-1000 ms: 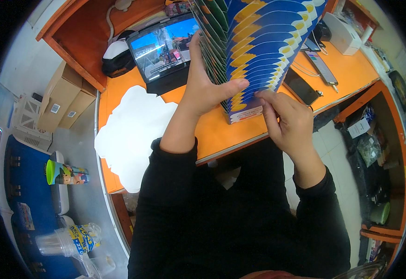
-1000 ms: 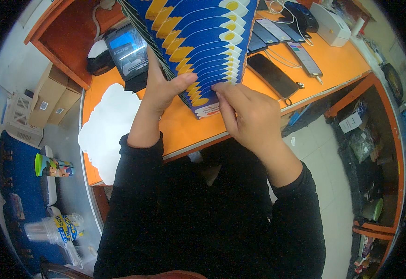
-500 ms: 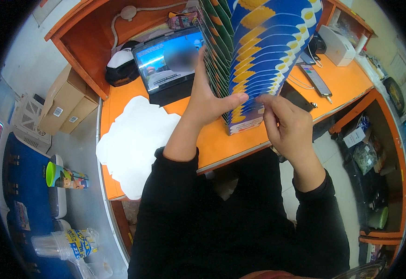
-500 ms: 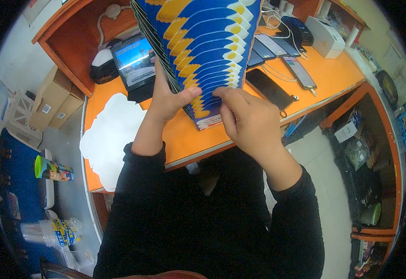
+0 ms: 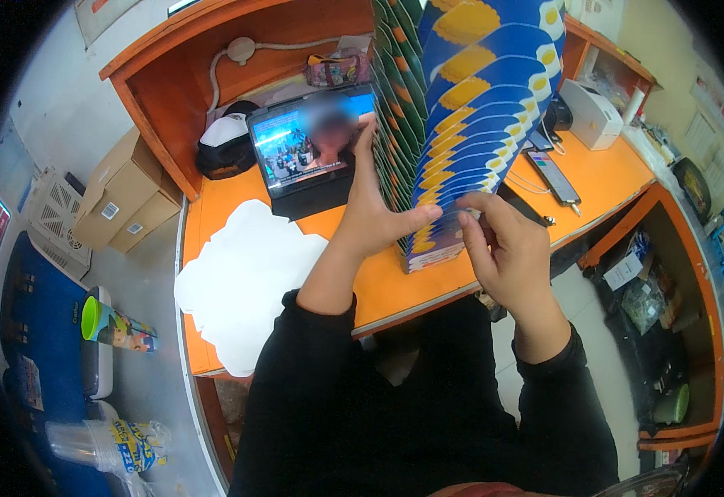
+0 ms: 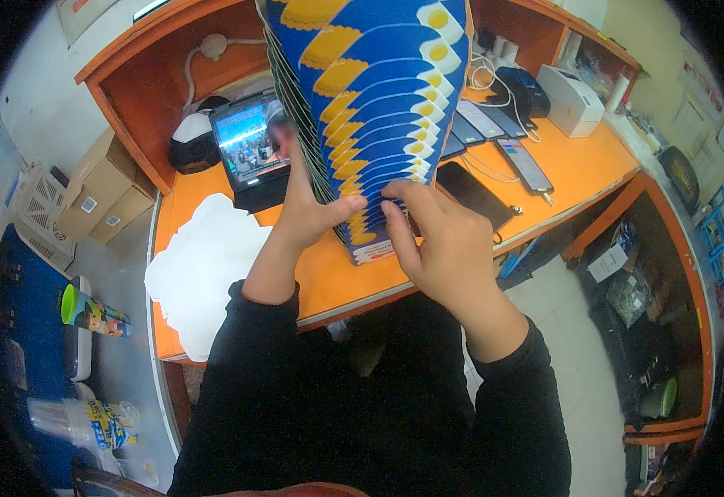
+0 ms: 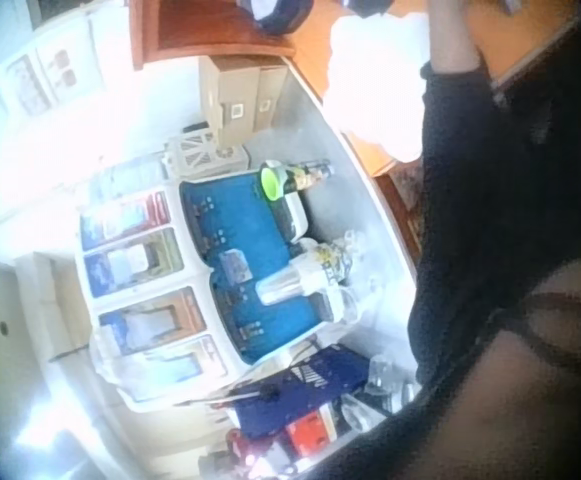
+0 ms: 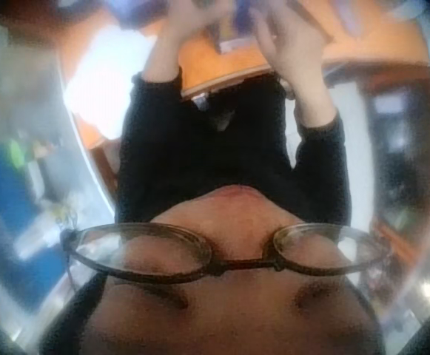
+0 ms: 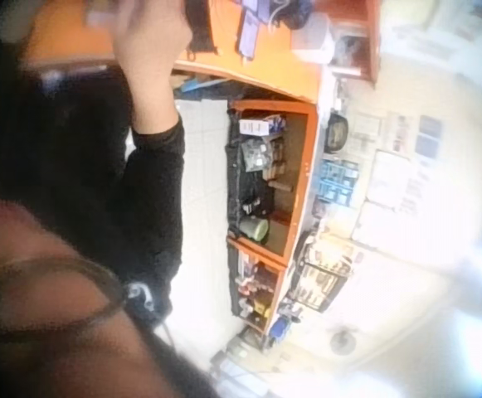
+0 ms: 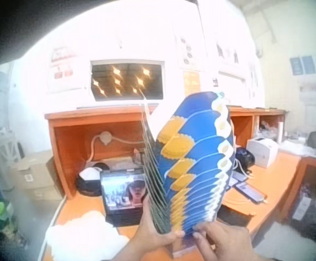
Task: The person sits on the floor and folds flat, colorful printed paper sheets into small box shapes. They repeatedly pick up a sheet, fold and tuck the edges to form a box, then place the finished box onto a growing stack on the counter. The task continues with multiple sheets handled one at a time.
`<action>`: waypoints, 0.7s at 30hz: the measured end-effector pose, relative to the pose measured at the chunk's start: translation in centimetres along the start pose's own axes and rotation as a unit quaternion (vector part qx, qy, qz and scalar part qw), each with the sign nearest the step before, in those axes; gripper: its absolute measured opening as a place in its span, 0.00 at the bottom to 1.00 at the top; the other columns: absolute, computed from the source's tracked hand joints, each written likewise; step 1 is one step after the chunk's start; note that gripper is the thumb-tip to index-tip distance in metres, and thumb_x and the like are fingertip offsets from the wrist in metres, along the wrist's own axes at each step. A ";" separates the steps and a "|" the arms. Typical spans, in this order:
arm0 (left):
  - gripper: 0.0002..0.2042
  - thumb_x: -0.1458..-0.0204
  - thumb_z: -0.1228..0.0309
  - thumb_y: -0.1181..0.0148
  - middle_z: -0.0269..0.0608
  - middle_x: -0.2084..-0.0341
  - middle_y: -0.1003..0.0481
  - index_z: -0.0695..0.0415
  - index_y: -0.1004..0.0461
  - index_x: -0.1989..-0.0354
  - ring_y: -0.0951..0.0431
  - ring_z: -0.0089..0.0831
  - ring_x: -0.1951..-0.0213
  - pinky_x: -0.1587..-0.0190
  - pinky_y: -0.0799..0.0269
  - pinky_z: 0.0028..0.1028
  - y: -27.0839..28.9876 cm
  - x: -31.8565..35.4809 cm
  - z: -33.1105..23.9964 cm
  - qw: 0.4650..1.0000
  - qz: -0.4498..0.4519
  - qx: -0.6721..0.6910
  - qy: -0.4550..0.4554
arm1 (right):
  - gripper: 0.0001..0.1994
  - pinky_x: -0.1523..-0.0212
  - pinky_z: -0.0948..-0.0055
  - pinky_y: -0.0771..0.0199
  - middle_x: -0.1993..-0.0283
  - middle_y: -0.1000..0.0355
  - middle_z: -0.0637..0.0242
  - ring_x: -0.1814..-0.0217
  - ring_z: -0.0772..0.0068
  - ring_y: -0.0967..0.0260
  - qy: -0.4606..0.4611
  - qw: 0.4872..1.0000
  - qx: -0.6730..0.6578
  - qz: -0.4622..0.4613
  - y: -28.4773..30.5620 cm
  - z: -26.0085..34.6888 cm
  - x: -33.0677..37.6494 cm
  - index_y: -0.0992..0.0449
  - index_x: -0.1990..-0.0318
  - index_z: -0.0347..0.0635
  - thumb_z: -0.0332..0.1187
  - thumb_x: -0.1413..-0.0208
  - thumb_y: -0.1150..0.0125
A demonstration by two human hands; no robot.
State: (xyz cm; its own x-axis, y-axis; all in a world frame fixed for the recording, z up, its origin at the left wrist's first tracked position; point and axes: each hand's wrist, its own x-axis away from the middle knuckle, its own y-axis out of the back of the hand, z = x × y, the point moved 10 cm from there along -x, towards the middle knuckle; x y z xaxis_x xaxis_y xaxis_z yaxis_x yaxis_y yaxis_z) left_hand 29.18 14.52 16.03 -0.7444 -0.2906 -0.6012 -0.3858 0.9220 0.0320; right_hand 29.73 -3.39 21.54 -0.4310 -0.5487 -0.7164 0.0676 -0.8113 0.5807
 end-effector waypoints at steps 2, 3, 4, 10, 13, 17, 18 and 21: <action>0.58 0.66 0.59 0.24 0.53 0.41 0.42 0.60 0.62 0.30 0.38 0.43 0.37 0.35 0.40 0.37 -0.2 0.2 0.1 1.000 0.003 -0.006 0.012 | 0.09 0.72 0.71 0.25 0.67 0.23 0.56 0.72 0.64 0.21 0.003 0.999 -0.029 -0.028 0.5 -0.1 0.0 0.26 0.57 0.41 0.28 0.45 0.37; 0.58 0.66 0.60 0.24 0.53 0.41 0.42 0.60 0.62 0.30 0.38 0.43 0.37 0.35 0.40 0.37 -0.3 0.2 0.1 1.000 0.003 0.000 0.008 | 0.08 0.72 0.72 0.25 0.67 0.23 0.57 0.72 0.65 0.21 0.001 0.999 -0.026 -0.027 0.4 -0.1 0.0 0.26 0.58 0.41 0.28 0.45 0.37; 0.58 0.66 0.60 0.24 0.53 0.41 0.43 0.60 0.62 0.30 0.38 0.43 0.37 0.35 0.40 0.37 -0.3 0.1 0.0 1.000 0.001 0.007 0.002 | 0.08 0.73 0.72 0.25 0.67 0.23 0.57 0.72 0.65 0.22 0.002 0.999 -0.022 -0.025 0.3 0.0 -0.1 0.26 0.58 0.41 0.28 0.45 0.37; 0.58 0.66 0.60 0.24 0.54 0.41 0.43 0.60 0.62 0.31 0.38 0.43 0.37 0.35 0.39 0.37 -0.2 0.2 -1.0 1.000 -0.003 -0.012 -0.012 | 0.08 0.76 0.81 0.34 0.75 0.29 0.64 0.77 0.79 0.29 0.030 0.999 -0.020 -0.027 0.7 0.9 -0.5 0.27 0.54 0.39 0.27 0.41 0.40; 0.58 0.67 0.59 0.24 0.54 0.41 0.43 0.60 0.61 0.31 0.37 0.44 0.37 0.35 0.39 0.38 -0.2 0.2 -0.6 1.000 -0.008 -0.016 0.001 | 0.08 0.76 0.81 0.35 0.77 0.31 0.65 0.77 0.80 0.31 0.011 1.000 -0.016 -0.017 0.7 0.8 -0.6 0.28 0.54 0.39 0.26 0.41 0.40; 0.58 0.67 0.57 0.24 0.54 0.41 0.43 0.60 0.60 0.31 0.37 0.44 0.37 0.35 0.40 0.38 -0.2 0.2 -1.2 1.000 -0.005 -0.012 -0.004 | 0.09 0.76 0.82 0.36 0.76 0.31 0.66 0.78 0.81 0.33 0.018 0.999 -0.021 -0.044 1.2 1.2 -0.8 0.28 0.53 0.39 0.26 0.40 0.40; 0.58 0.67 0.57 0.24 0.54 0.41 0.43 0.60 0.60 0.31 0.37 0.44 0.37 0.34 0.40 0.39 -0.2 0.2 -1.4 1.000 -0.006 -0.004 0.000 | 0.09 0.76 0.82 0.37 0.76 0.31 0.66 0.78 0.82 0.34 0.020 0.999 -0.018 -0.045 1.2 1.3 -0.9 0.28 0.53 0.39 0.26 0.40 0.40; 0.57 0.66 0.57 0.24 0.54 0.41 0.43 0.60 0.60 0.31 0.38 0.43 0.37 0.34 0.41 0.38 -0.3 0.2 -1.7 0.999 -0.011 -0.037 -0.022 | 0.10 0.76 0.81 0.35 0.76 0.30 0.66 0.78 0.79 0.32 0.016 0.998 -0.006 -0.055 1.6 1.0 -0.9 0.28 0.53 0.41 0.26 0.42 0.39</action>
State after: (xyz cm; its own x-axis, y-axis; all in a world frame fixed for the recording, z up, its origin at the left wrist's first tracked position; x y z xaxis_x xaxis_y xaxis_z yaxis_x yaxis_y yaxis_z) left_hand 28.21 13.76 17.25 -0.7107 -0.2975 -0.6375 -0.4420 0.8938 0.0756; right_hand 29.37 -3.95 23.47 -0.4069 -0.4614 -0.7884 0.0316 -0.8696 0.4927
